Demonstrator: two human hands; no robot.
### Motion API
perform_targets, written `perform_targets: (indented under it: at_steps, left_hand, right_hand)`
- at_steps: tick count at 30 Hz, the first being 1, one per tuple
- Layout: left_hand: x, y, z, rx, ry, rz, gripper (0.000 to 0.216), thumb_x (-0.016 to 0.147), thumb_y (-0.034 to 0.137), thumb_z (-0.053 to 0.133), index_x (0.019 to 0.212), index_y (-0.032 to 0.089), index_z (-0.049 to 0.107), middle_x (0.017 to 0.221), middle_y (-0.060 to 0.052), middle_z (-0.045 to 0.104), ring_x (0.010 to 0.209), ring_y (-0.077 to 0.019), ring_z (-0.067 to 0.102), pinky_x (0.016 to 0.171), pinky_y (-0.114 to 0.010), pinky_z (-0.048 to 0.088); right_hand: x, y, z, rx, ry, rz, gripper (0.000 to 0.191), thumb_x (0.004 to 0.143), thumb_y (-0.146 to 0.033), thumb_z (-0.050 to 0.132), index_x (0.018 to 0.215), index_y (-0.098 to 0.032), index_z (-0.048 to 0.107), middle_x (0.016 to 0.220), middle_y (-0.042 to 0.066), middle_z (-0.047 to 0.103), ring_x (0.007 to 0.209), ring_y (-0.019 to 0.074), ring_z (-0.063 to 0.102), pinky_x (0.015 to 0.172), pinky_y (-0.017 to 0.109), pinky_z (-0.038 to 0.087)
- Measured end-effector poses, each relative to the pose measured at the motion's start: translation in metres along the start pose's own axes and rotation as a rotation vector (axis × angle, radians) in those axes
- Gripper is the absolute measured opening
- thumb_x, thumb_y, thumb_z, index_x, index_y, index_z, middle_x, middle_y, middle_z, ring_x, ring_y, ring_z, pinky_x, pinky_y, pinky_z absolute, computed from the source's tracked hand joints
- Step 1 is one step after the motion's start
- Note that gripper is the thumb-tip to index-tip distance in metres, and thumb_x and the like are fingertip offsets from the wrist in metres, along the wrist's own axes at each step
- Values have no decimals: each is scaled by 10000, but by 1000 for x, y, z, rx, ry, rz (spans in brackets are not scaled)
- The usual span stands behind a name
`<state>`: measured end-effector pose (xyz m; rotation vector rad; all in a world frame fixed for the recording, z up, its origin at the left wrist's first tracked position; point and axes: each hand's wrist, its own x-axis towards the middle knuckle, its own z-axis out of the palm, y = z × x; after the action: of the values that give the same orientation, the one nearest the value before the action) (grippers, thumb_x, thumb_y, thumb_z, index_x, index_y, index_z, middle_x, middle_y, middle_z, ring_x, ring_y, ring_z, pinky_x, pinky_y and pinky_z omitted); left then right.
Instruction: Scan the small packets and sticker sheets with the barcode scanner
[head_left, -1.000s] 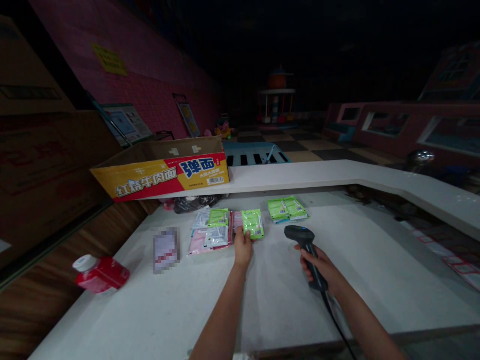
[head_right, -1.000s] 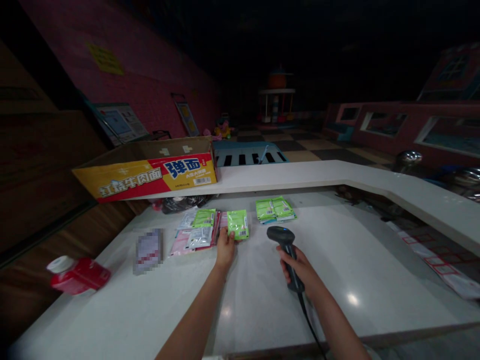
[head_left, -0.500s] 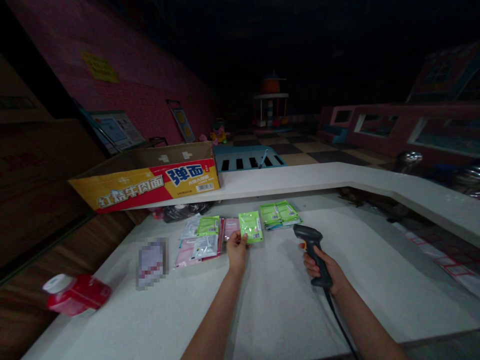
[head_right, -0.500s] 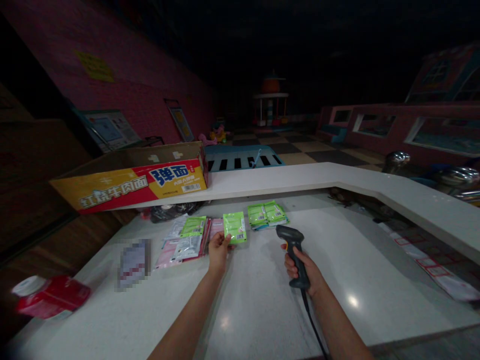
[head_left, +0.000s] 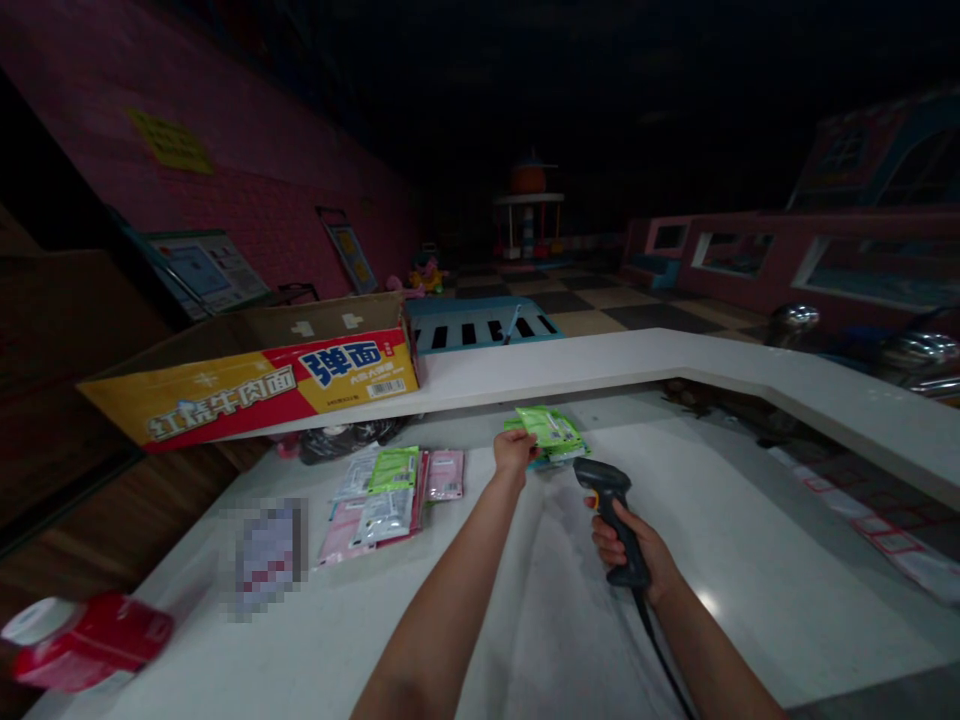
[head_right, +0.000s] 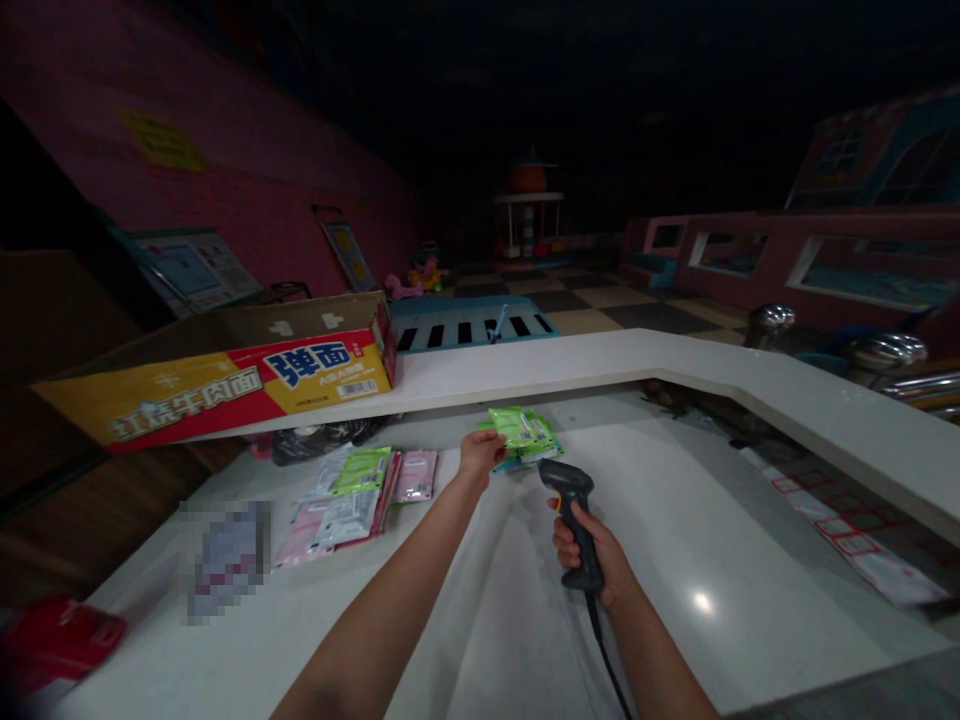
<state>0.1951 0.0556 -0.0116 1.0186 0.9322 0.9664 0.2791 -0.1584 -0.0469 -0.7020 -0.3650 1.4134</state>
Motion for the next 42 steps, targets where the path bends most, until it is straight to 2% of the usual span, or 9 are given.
perform_targets:
  at_steps: [4,7,10,15,24,28,33,38,42]
  left_hand:
    - [14,-5,22,87,27,21,188,578,149,786,580,152,599,516,27,580,482,-115,588,539,-288,567]
    - [17,-7,29,178,49,27,153,575,142,779,585,164,628,519,14,603,513,-149,627,556,-297,561]
    - [13,-4,27,310,85,53,130,561,140,781,580,180,658,531,-13,630,604,-199,670,600,-300,535]
    - [0,5,19,745,152,230,77,628,242,776,654,200,717,771,-88,745,795,-254,693,690,-306,477]
    - [-15,5,9,889,159,329,53,709,245,728,709,206,692,796,-70,735,755,-218,663,651,-267,415]
    - [-22,10,-13,979,162,431,108,810,218,612,746,208,698,814,-83,721,772,-224,652,692,-283,428]
    - [-30,19,-66,1154,223,560,219,838,128,502,848,184,713,883,-137,694,924,-269,636,873,-358,445]
    - [-37,6,-109,1404,266,502,409,818,120,518,1206,48,626,1308,-287,556,1318,-380,447,1081,-472,340]
    - [-44,-12,-120,1446,250,415,535,837,176,534,1352,32,525,1459,-282,441,1408,-400,343,1128,-515,296]
  right_hand:
    - [0,-2,3,14,16,-3,405,741,-474,760,983,-181,621,572,-70,378,426,65,293,360,153,252]
    - [1,-2,3,23,11,12,418,724,-472,774,982,-179,624,568,-71,383,422,61,286,360,152,249]
    - [2,-2,3,34,10,26,449,705,-474,793,987,-167,625,560,-72,391,420,51,279,365,142,246]
    - [1,-2,2,39,19,26,432,716,-463,787,990,-172,621,567,-72,392,423,53,288,368,143,255]
    - [1,-1,0,25,25,10,429,716,-464,785,989,-172,628,573,-69,381,429,56,293,367,144,246]
    - [-1,0,0,34,25,20,395,746,-454,764,997,-177,639,585,-64,383,434,60,304,368,144,256]
    - [-3,-1,-1,66,23,27,372,734,-413,780,988,-174,650,588,-62,397,441,60,296,367,142,276]
    - [-4,0,-2,59,29,32,351,738,-399,769,988,-184,648,587,-60,400,437,70,301,356,158,294]
    - [-3,1,-7,61,29,27,339,764,-387,749,1006,-174,642,593,-55,407,436,77,336,346,167,321]
